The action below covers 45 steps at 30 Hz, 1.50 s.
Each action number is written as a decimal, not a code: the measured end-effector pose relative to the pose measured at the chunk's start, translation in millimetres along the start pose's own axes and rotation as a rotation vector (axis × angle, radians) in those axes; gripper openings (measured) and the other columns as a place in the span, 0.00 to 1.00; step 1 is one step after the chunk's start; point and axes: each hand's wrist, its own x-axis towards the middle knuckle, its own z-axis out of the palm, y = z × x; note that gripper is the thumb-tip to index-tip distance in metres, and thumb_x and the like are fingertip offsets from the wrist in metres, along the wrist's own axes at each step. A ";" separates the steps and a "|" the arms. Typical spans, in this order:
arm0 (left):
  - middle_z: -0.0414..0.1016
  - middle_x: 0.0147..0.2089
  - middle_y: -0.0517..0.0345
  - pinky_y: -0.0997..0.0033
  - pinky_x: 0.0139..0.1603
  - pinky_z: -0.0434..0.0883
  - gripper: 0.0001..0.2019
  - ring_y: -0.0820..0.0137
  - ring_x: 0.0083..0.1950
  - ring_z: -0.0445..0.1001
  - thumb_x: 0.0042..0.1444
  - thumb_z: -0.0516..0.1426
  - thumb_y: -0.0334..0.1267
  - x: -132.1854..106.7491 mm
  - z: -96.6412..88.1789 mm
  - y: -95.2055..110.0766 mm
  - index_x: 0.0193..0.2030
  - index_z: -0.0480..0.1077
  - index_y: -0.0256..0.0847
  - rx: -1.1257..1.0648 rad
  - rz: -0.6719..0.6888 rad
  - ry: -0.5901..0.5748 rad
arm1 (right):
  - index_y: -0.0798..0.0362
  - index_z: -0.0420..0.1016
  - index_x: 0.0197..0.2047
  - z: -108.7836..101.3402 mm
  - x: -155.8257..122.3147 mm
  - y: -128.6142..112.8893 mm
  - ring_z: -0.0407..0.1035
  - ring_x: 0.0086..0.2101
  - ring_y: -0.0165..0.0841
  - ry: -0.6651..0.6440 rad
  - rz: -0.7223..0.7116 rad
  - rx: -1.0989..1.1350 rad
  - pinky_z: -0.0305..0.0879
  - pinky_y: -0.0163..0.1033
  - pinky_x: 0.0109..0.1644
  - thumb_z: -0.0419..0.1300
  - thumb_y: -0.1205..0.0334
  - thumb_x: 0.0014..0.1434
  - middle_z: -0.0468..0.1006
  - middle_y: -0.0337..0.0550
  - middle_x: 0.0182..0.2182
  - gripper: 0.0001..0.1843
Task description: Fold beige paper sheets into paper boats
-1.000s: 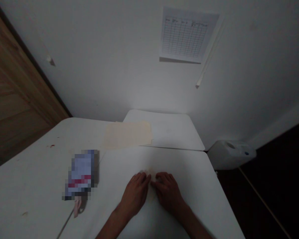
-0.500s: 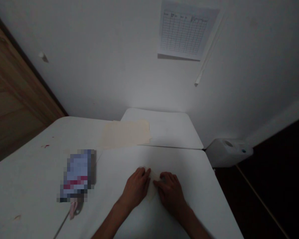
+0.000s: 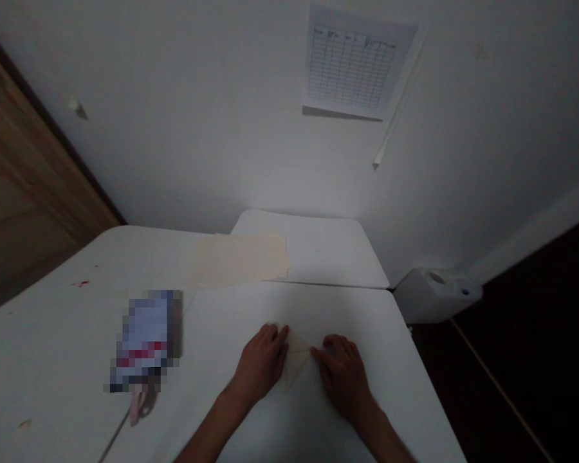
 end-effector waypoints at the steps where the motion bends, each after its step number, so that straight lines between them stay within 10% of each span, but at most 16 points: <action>1: 0.70 0.46 0.48 0.61 0.50 0.70 0.17 0.61 0.50 0.68 0.62 0.50 0.33 -0.2 0.1 0.1 0.57 0.66 0.39 -0.001 -0.004 -0.005 | 0.45 0.76 0.47 0.3 0.7 0.0 0.62 0.45 0.39 0.000 -0.002 0.004 0.58 0.45 0.50 0.58 0.73 0.56 0.70 0.45 0.42 0.19; 12: 0.70 0.48 0.45 0.57 0.54 0.68 0.19 0.58 0.52 0.68 0.60 0.53 0.35 -2.3 0.0 1.5 0.59 0.65 0.40 0.005 -0.042 -0.023 | 0.48 0.72 0.52 5.0 18.3 -16.5 0.62 0.49 0.39 -0.041 -0.150 0.019 0.57 0.45 0.54 0.56 0.70 0.60 0.71 0.45 0.50 0.17; 23: 0.71 0.48 0.44 0.56 0.51 0.67 0.21 0.56 0.51 0.70 0.62 0.52 0.41 0.1 -8.7 4.8 0.61 0.65 0.41 0.065 -0.104 -0.074 | 0.51 0.74 0.32 23.5 43.4 -27.8 0.65 0.39 0.35 -0.016 0.004 -0.052 0.58 0.40 0.47 0.59 0.62 0.62 0.72 0.42 0.35 0.06; 32: 0.71 0.49 0.45 0.55 0.51 0.66 0.21 0.57 0.50 0.70 0.62 0.52 0.41 0.1 -13.0 3.0 0.62 0.63 0.44 0.087 -0.104 -0.096 | 0.41 0.67 0.58 15.1 51.3 -34.6 0.63 0.39 0.36 -0.152 -0.023 -0.091 0.58 0.39 0.44 0.56 0.66 0.62 0.69 0.43 0.38 0.21; 45: 0.71 0.49 0.47 0.58 0.53 0.64 0.22 0.58 0.51 0.68 0.61 0.53 0.43 -0.5 -10.7 2.1 0.62 0.64 0.45 0.087 -0.130 -0.098 | 0.41 0.70 0.55 3.8 18.6 -21.9 0.63 0.39 0.36 -0.166 0.013 -0.145 0.58 0.39 0.43 0.54 0.64 0.65 0.69 0.43 0.36 0.17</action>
